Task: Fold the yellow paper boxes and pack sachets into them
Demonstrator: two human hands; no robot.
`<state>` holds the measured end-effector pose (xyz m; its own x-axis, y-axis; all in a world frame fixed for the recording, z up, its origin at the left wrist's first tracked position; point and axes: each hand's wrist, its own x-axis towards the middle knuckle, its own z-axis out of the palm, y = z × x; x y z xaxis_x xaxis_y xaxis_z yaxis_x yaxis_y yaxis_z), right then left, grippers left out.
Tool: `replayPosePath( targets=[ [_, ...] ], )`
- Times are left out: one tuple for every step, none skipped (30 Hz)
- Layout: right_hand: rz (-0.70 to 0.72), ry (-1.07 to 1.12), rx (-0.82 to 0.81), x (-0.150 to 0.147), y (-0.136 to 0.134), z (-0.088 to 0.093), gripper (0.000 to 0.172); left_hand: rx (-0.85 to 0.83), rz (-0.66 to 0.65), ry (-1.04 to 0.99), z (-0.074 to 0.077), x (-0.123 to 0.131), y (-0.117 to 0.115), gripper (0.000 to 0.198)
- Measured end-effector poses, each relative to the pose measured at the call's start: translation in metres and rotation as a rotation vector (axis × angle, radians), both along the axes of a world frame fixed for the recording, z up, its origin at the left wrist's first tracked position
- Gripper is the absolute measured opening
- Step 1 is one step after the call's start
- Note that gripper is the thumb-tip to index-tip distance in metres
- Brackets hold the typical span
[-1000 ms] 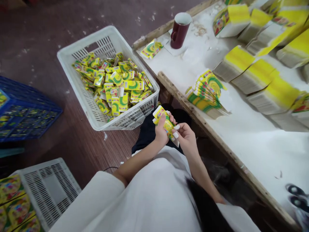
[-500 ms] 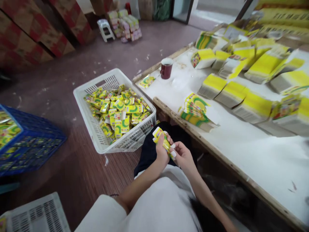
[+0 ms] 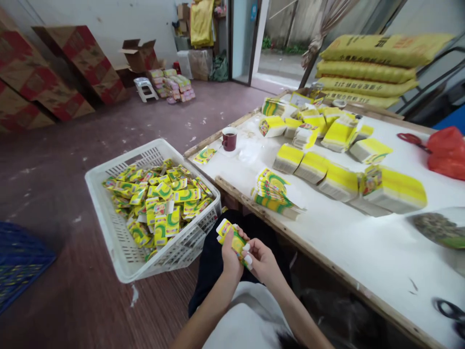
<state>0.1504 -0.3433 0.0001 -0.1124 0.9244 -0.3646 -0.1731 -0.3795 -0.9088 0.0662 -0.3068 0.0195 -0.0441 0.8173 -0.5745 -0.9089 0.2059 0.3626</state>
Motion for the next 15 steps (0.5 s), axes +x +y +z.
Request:
replayPosePath(
  targets=[
    [0.003, -0.004, 0.001, -0.002, 0.001, -0.001, 0.038, 0.017, -0.003, 0.001, 0.0, -0.002, 0.001, 0.033],
    [0.006, -0.01, 0.002, -0.004, 0.002, 0.0, 0.038, 0.029, -0.007, 0.005, -0.001, -0.004, 0.002, 0.033],
    [0.009, -0.018, 0.003, -0.006, 0.003, 0.001, 0.037, 0.032, -0.011, 0.017, -0.001, -0.006, 0.004, 0.034],
    [0.008, -0.027, 0.003, -0.009, 0.004, 0.003, 0.037, 0.027, -0.013, 0.035, -0.001, -0.008, 0.005, 0.035],
    [0.007, -0.038, 0.002, -0.012, 0.005, 0.005, 0.036, 0.017, -0.017, 0.053, -0.001, -0.011, 0.005, 0.036],
    [0.004, -0.047, -0.001, -0.015, 0.006, 0.008, 0.036, 0.006, -0.022, 0.073, -0.001, -0.013, 0.006, 0.037],
    [0.0, -0.052, -0.003, -0.018, 0.007, 0.01, 0.036, -0.004, -0.016, 0.086, -0.001, -0.016, 0.006, 0.038],
    [-0.007, -0.059, -0.005, -0.02, 0.008, 0.012, 0.037, -0.014, -0.023, 0.092, -0.001, -0.018, 0.007, 0.038],
    [-0.018, -0.059, -0.011, -0.022, 0.009, 0.013, 0.041, -0.01, -0.041, 0.105, -0.002, -0.02, 0.009, 0.038],
    [-0.022, -0.064, -0.017, -0.023, 0.012, 0.013, 0.045, -0.012, -0.041, 0.123, -0.004, -0.022, 0.011, 0.038],
    [-0.034, -0.075, -0.024, -0.023, 0.015, 0.012, 0.05, -0.007, -0.051, 0.14, -0.005, -0.023, 0.015, 0.039],
    [-0.034, -0.089, -0.034, -0.022, 0.018, 0.011, 0.054, -0.009, -0.057, 0.16, -0.008, -0.023, 0.019, 0.039],
    [-0.036, -0.102, -0.048, -0.02, 0.021, 0.01, 0.058, -0.017, -0.067, 0.179, -0.01, -0.023, 0.023, 0.04],
    [-0.038, -0.112, -0.063, -0.019, 0.023, 0.01, 0.061, -0.027, -0.086, 0.196, -0.012, -0.023, 0.026, 0.041],
    [-0.042, -0.115, -0.079, -0.018, 0.024, 0.009, 0.064, -0.028, -0.108, 0.231, -0.014, -0.022, 0.029, 0.041]
  ],
)
